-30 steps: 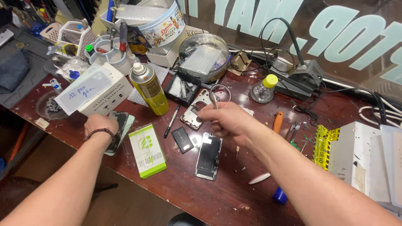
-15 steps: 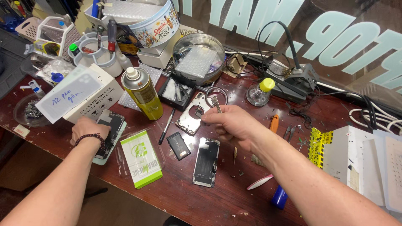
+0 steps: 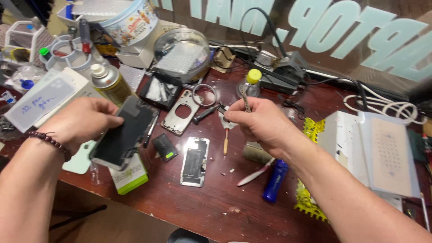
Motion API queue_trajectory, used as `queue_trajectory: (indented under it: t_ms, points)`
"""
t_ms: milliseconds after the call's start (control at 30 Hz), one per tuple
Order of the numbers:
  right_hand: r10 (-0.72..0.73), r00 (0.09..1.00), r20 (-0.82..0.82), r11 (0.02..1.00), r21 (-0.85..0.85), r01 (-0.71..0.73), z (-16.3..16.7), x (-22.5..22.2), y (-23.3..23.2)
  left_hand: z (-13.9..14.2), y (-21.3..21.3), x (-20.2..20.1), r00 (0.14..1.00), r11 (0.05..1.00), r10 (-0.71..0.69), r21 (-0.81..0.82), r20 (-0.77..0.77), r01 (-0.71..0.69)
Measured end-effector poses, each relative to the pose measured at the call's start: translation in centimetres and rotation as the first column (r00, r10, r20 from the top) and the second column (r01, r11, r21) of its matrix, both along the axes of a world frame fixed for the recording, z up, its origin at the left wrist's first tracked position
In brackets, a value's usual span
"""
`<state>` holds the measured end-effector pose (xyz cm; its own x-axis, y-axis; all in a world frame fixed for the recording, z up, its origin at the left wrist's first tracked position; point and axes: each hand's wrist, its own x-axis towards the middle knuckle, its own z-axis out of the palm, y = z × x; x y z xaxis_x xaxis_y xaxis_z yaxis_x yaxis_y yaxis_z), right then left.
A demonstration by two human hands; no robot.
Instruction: The person removes the battery from a disassembled smartphone, marks a component with a marker, and uses a screwdriver and metal pry tool to detach and reposition internal parts. The person handles the phone chassis, battery, and small connectors while working at a cluttered repair bench.
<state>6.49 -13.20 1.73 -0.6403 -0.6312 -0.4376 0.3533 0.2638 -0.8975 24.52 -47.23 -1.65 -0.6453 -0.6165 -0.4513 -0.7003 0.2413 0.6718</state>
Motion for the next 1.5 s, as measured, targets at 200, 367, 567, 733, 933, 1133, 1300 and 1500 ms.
queue_trajectory:
  t_ms: [200, 367, 567, 733, 933, 1133, 1300, 1500]
  points:
    - [-0.219, 0.974, 0.055, 0.971, -0.082, 0.223, 2.6, -3.6, 15.2, 4.0, 18.4, -9.8, 0.968, 0.846, -0.031, 0.509, -0.249, 0.159]
    - [-0.368, 0.929, 0.035, 0.927, -0.068, 0.37, 3.4, -7.1, 30.1, 3.9, 34.4, -15.2, 0.972, 0.656, -0.058, 0.726, -0.226, 0.208]
    - [-0.474, 0.878, -0.066, 0.879, 0.034, 0.476, 2.7, -10.5, 39.5, 0.9, 45.9, -20.7, 0.925, 0.622, -0.11, 0.701, -0.363, 0.349]
    - [-0.463, 0.875, -0.143, 0.869, 0.119, 0.479, 0.7, -11.5, 40.4, -1.1, 49.5, -23.4, 0.937, 0.752, -0.18, 0.572, -0.298, 0.326]
    - [-0.31, 0.913, -0.266, 0.88, 0.284, 0.381, -0.1, -12.3, 39.1, -0.8, 50.2, -23.4, 0.845, 0.87, -0.493, -0.079, -0.206, 0.488]
    - [-0.164, 0.934, -0.319, 0.901, 0.336, 0.273, 0.0, -13.2, 36.9, 0.3, 49.6, -23.3, 0.818, 0.869, -0.494, -0.132, -0.295, 0.477]
    - [-0.15, 0.953, -0.262, 0.919, 0.32, 0.232, 0.6, -13.0, 36.1, 0.7, 50.4, -24.3, 0.935, 0.734, -0.208, 0.585, -0.288, 0.344]
    - [-0.142, 0.977, -0.159, 0.94, 0.287, 0.184, 0.6, -12.3, 36.0, 0.1, 50.9, -23.2, 0.958, 0.632, -0.138, 0.723, -0.25, 0.28]
